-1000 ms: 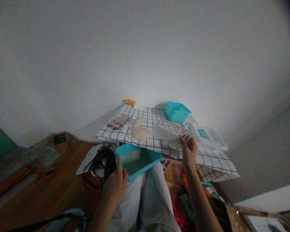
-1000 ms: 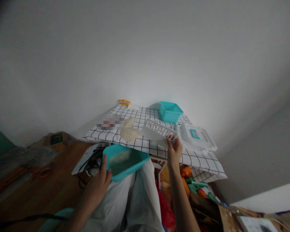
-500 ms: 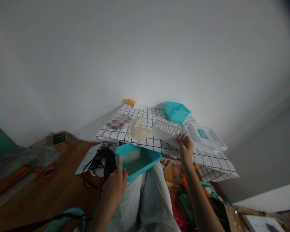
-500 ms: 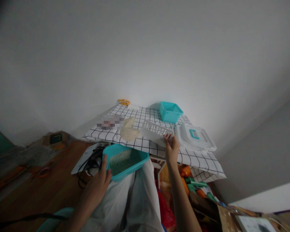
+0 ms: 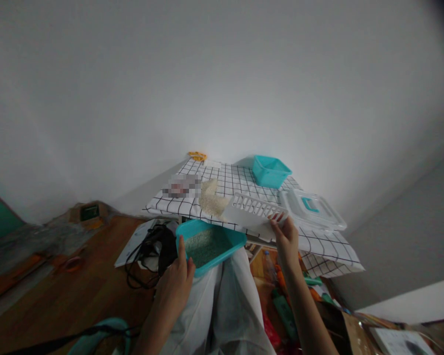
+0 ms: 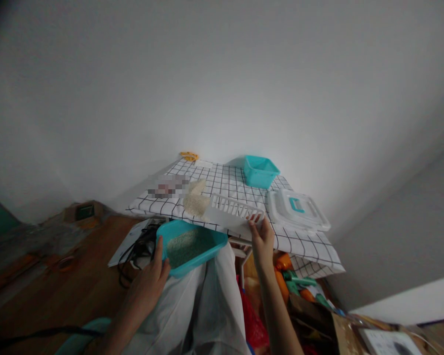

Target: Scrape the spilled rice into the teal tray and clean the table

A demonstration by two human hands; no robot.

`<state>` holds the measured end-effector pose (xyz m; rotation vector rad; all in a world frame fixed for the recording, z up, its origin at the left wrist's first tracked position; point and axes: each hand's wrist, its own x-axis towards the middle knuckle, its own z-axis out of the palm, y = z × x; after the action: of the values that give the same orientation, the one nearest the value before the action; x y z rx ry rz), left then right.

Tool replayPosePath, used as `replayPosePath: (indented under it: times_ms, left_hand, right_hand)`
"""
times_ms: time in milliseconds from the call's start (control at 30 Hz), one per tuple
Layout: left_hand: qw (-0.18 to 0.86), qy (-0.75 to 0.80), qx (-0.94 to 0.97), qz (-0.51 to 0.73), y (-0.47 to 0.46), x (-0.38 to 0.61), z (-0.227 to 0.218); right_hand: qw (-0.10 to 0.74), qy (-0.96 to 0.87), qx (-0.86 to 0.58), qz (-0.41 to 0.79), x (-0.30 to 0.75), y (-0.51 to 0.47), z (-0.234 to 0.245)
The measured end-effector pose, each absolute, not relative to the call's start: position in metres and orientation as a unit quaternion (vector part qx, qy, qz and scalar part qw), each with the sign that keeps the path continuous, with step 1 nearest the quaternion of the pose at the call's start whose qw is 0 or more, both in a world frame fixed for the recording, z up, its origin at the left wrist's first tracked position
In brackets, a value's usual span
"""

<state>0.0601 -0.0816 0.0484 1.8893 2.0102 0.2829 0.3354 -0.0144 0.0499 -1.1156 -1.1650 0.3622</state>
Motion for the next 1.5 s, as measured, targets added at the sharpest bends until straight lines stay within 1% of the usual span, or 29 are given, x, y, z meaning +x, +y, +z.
replayPosePath:
  times_ms: [167, 367, 467, 633, 767, 933, 1200, 1500]
  left_hand:
    - [0.196, 0.711, 0.666, 0.110, -0.081, 0.060, 0.048]
    - [0.202, 0.706, 0.667, 0.130, -0.081, 0.056, 0.041]
    - [0.209, 0.707, 0.662, 0.133, -0.080, 0.056, 0.041]
    - [0.199, 0.710, 0.664, 0.125, -0.080, 0.059, 0.044]
    - [0.185, 0.713, 0.667, 0.112, -0.080, 0.058, 0.043]
    - [0.201, 0.702, 0.670, 0.136, -0.080, 0.056, 0.040]
    - [0.204, 0.710, 0.664, 0.115, -0.080, 0.060, 0.047]
    - [0.201, 0.713, 0.663, 0.109, -0.081, 0.060, 0.046]
  right_hand:
    - [0.689, -0.509, -0.486, 0.173, 0.333, -0.022, 0.049]
    - [0.727, -0.478, -0.481, 0.111, 0.348, 0.012, 0.065]
    - [0.718, -0.481, -0.494, 0.094, 0.356, 0.034, 0.063]
    - [0.693, -0.507, -0.502, 0.103, 0.362, 0.048, 0.048]
    - [0.680, -0.525, -0.501, 0.109, 0.361, 0.040, 0.045]
    - [0.673, -0.540, -0.492, 0.119, 0.357, 0.028, 0.048]
    - [0.665, -0.547, -0.489, 0.138, 0.348, 0.009, 0.050]
    - [0.663, -0.547, -0.478, 0.183, 0.343, -0.004, 0.057]
